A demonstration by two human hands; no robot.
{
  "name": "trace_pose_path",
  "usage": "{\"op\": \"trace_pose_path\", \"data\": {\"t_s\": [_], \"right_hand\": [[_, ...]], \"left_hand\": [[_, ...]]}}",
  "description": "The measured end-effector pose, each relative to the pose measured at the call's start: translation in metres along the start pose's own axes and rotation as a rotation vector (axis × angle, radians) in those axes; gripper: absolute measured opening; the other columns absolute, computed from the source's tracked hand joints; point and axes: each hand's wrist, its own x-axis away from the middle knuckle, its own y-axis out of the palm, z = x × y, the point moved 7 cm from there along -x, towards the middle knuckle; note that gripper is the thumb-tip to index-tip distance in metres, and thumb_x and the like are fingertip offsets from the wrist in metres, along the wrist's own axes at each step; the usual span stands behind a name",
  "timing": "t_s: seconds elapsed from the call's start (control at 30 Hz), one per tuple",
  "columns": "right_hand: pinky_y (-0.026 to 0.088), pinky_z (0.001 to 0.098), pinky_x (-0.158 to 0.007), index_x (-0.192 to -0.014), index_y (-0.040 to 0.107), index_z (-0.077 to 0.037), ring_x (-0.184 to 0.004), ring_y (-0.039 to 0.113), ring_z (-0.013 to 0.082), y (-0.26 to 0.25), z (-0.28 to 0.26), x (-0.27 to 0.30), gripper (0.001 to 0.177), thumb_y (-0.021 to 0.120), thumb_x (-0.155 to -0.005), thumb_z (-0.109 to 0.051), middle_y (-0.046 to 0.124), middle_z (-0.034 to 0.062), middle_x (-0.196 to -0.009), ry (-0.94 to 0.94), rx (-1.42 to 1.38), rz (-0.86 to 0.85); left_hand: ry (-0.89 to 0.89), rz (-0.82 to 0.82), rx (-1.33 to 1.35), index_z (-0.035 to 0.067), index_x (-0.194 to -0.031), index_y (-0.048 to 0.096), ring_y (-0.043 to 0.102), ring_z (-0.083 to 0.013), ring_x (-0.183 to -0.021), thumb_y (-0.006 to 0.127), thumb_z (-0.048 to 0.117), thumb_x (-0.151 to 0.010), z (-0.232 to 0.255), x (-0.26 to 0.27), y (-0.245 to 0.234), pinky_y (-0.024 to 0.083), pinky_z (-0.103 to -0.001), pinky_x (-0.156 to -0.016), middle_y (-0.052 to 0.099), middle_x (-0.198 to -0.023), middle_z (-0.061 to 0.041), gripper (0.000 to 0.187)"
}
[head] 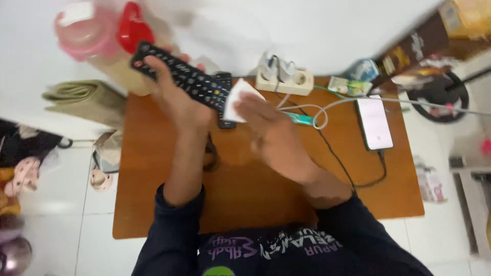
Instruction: Cleaning a television remote control using a white cloth.
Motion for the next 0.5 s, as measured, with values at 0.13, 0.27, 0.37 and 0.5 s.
{"op": "trace_pose_path", "data": {"t_s": [0.13, 0.27, 0.37, 0.5], "right_hand": [[0.047, 0.0487, -0.112, -0.134, 0.06, 0.0, -0.139, 0.052, 0.0381, 0.014, -0.011, 0.005, 0.071, 0.068, -0.064, 0.009, 0.059, 0.0183, -0.144, -0.081, 0.061, -0.048], [0.049, 0.0462, -0.116, -0.137, 0.058, 0.003, -0.14, 0.054, 0.0373, 0.009, -0.008, 0.007, 0.066, 0.066, -0.072, 0.01, 0.06, 0.0177, -0.141, -0.146, -0.04, -0.027], [0.05, 0.0409, -0.117, -0.139, 0.06, 0.0, -0.137, 0.06, 0.0325, -0.003, 0.006, 0.012, 0.061, 0.058, -0.079, 0.015, 0.063, 0.014, -0.142, -0.127, -0.155, 0.153], [0.058, 0.0376, -0.111, -0.132, 0.065, -0.001, -0.131, 0.07, 0.0307, -0.024, 0.039, 0.022, 0.042, 0.055, -0.097, 0.018, 0.069, 0.0117, -0.138, -0.075, -0.218, 0.688]], "left_hand": [[0.056, 0.048, -0.094, 0.012, -0.129, 0.044, 0.061, -0.0183, -0.101, 0.065, 0.048, -0.095, 0.005, 0.009, 0.015, 0.059, -0.041, -0.074, 0.056, -0.119, -0.005, 0.054], [-0.124, -0.079, -0.058, 0.003, -0.128, 0.047, 0.061, -0.0193, -0.099, 0.062, 0.047, -0.106, -0.01, 0.01, 0.023, 0.06, -0.04, -0.08, 0.055, -0.115, -0.009, 0.052], [-0.152, -0.182, -0.115, 0.007, -0.13, 0.048, 0.062, -0.018, -0.099, 0.058, 0.047, -0.106, -0.011, 0.021, 0.042, 0.059, -0.036, -0.079, 0.058, -0.117, -0.007, 0.048], [-0.36, -0.727, 0.038, 0.0, -0.127, 0.057, 0.07, -0.0194, -0.102, 0.038, 0.055, -0.121, -0.033, 0.056, 0.081, 0.059, -0.032, -0.084, 0.066, -0.113, -0.012, 0.059]]}}
